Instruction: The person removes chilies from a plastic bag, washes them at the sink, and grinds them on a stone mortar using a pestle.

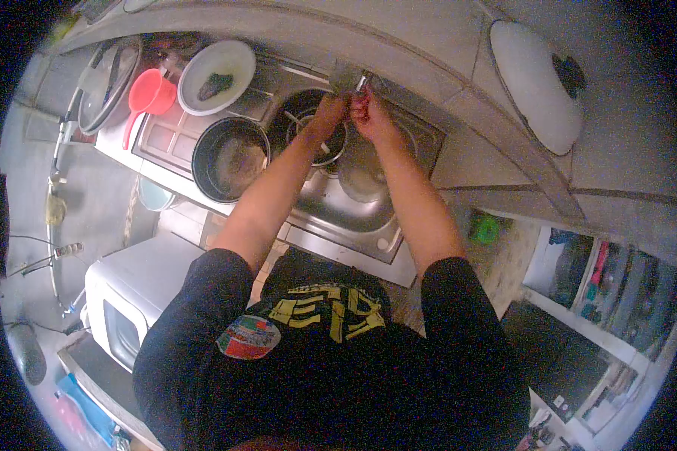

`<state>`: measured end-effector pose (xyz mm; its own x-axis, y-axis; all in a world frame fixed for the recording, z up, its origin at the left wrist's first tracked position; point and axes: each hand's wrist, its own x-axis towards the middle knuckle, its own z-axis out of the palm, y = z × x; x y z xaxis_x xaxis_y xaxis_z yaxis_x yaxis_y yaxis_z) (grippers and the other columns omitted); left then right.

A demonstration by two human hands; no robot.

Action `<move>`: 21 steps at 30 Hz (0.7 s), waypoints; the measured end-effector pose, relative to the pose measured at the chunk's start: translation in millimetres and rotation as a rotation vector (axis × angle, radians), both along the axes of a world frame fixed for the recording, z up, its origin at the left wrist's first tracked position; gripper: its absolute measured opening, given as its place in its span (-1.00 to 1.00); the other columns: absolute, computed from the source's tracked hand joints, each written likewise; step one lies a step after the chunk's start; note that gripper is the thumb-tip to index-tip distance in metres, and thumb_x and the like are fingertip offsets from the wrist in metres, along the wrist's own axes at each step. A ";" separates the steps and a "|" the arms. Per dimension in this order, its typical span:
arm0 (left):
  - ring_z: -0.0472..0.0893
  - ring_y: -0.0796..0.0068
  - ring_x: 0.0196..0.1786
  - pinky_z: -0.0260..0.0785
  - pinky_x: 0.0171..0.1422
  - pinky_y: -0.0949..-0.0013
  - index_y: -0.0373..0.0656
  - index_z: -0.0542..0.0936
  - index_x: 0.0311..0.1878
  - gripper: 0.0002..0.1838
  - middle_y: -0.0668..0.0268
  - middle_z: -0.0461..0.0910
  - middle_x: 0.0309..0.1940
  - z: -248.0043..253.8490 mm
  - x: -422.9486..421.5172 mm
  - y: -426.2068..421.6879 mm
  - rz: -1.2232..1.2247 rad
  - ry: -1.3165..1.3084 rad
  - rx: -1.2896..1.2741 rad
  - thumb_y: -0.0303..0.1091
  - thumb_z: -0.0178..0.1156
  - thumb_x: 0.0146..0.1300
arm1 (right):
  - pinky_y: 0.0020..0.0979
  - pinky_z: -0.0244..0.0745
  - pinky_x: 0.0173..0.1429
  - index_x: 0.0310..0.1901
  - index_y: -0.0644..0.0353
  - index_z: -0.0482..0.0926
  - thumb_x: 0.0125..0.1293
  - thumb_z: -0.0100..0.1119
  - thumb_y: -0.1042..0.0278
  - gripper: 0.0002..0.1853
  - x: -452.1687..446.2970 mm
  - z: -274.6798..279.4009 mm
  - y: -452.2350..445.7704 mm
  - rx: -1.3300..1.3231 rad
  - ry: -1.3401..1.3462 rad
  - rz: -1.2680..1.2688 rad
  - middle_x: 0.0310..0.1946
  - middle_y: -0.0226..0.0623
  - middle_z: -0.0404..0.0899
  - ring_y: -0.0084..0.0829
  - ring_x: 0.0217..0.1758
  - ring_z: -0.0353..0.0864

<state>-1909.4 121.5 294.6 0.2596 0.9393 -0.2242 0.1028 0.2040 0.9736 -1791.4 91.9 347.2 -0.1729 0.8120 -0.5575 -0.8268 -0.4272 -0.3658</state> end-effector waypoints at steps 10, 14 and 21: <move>0.59 -0.14 -0.16 0.43 -0.05 0.07 -0.32 0.62 -0.27 -0.67 -0.14 0.59 -0.30 21.7 5.9 4.1 -0.037 0.380 0.341 -0.21 0.07 0.16 | -0.63 0.12 -0.68 -0.44 0.04 0.47 0.43 -0.14 0.15 -0.70 -28.2 6.9 -4.8 -0.082 -0.345 -0.225 -0.66 -0.54 0.38 -0.64 -0.69 0.28; 0.60 -0.12 -0.16 0.43 -0.07 0.12 -0.29 0.60 -0.21 -0.73 -0.09 0.61 -0.31 43.1 -24.4 -3.7 -0.112 0.355 0.455 -0.30 0.07 0.14 | -0.62 0.13 -0.67 -0.39 0.04 0.49 0.43 -0.12 0.20 -0.74 -25.5 -4.0 5.6 -0.078 -0.243 -0.103 -0.63 -0.55 0.41 -0.65 -0.66 0.30; 0.61 0.03 -0.18 0.43 -0.12 0.20 -0.30 0.52 -0.17 -0.72 0.02 0.62 -0.29 101.7 -38.4 -9.8 0.079 0.122 0.444 -0.31 0.13 0.10 | -0.62 0.24 -0.58 -0.29 0.00 0.50 0.40 0.01 0.16 -0.83 -35.8 -1.9 8.6 0.044 -0.185 -0.065 -0.56 -0.57 0.44 -0.64 -0.61 0.33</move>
<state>-1947.8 111.7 396.3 0.1799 0.9671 0.1800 0.2230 -0.2183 0.9501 -1827.2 100.5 345.3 -0.0171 0.8426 -0.5383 -0.7688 -0.3553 -0.5317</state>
